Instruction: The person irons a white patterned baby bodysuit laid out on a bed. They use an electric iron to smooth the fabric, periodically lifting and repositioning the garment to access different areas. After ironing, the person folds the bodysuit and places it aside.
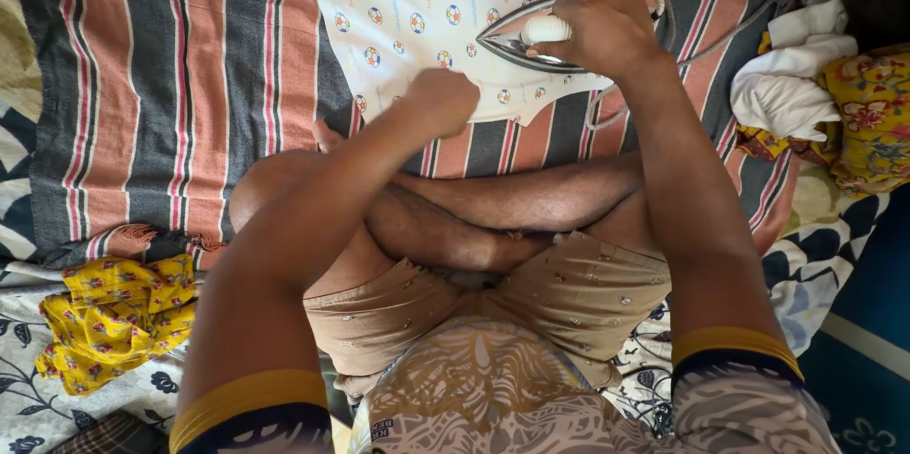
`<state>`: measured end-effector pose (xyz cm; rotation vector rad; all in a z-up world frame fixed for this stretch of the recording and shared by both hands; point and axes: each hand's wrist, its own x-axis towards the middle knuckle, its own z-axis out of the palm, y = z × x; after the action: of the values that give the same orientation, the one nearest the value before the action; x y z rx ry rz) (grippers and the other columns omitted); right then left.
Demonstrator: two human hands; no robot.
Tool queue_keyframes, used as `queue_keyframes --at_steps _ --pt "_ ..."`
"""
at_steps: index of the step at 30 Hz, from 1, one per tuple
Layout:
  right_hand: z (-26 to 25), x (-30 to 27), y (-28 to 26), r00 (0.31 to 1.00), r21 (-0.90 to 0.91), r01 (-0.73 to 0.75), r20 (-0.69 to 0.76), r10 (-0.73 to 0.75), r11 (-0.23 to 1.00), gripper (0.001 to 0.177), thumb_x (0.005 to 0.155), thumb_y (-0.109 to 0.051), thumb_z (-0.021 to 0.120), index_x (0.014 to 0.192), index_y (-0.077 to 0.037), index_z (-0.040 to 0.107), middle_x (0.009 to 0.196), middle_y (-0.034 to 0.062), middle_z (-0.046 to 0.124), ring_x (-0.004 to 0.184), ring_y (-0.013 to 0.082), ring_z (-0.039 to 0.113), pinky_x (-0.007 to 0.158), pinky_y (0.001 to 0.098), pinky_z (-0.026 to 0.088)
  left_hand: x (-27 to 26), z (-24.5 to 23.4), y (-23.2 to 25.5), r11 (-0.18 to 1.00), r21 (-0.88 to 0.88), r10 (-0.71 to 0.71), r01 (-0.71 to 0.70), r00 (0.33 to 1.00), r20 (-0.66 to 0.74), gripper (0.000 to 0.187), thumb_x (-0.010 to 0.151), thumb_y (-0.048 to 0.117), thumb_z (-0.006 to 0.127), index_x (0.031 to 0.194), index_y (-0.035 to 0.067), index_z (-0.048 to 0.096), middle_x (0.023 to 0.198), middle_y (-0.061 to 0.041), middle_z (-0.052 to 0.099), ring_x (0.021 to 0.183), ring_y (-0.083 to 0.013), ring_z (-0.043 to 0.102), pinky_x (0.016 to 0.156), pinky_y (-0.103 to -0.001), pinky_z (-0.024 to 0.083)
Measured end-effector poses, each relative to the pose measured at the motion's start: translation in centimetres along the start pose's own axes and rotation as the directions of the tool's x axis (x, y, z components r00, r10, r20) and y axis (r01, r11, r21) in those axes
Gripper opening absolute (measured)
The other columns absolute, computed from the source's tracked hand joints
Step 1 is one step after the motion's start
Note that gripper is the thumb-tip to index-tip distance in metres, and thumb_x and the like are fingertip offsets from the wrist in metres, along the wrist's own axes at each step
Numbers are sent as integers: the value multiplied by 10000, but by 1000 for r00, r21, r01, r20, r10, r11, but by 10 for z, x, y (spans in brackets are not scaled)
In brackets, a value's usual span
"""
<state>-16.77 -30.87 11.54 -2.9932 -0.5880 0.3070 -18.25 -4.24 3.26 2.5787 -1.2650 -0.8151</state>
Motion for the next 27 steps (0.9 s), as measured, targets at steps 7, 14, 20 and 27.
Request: queue_keyframes --at_steps 7,14,20,27 --pt "-8 1 -29 990 7 50 132 -50 999 474 863 -530 781 1152 -154 775 993 107 768 950 321 721 840 446 544 -29 -49 -132 892 -149 -451 427 863 -227 250 801 218 736 936 9 769 962 -253 742 924 -410 719 831 -522 562" --pt "-21 0 -72 934 25 124 334 -125 992 458 811 -554 772 1116 -214 772 985 74 766 925 309 719 818 431 553 -76 -56 -174 760 -361 -628 541 753 -194 395 774 312 815 1015 9 731 965 -243 730 900 -397 719 814 -486 571" --pt "-10 7 -59 987 0 -15 161 15 1000 518 935 -597 753 999 -83 748 951 140 758 880 350 722 799 456 559 -39 -41 -158 777 -180 -616 603 788 -17 396 783 241 791 1076 -8 700 971 -238 743 904 -389 737 815 -488 587" --pt "-4 4 -44 994 74 -112 -3 112 991 496 926 -569 775 1037 -87 748 870 176 746 826 385 716 766 488 551 -35 -19 -133 712 -209 -648 671 741 176 452 788 157 764 1176 -34 636 964 -238 755 895 -382 759 806 -486 608"
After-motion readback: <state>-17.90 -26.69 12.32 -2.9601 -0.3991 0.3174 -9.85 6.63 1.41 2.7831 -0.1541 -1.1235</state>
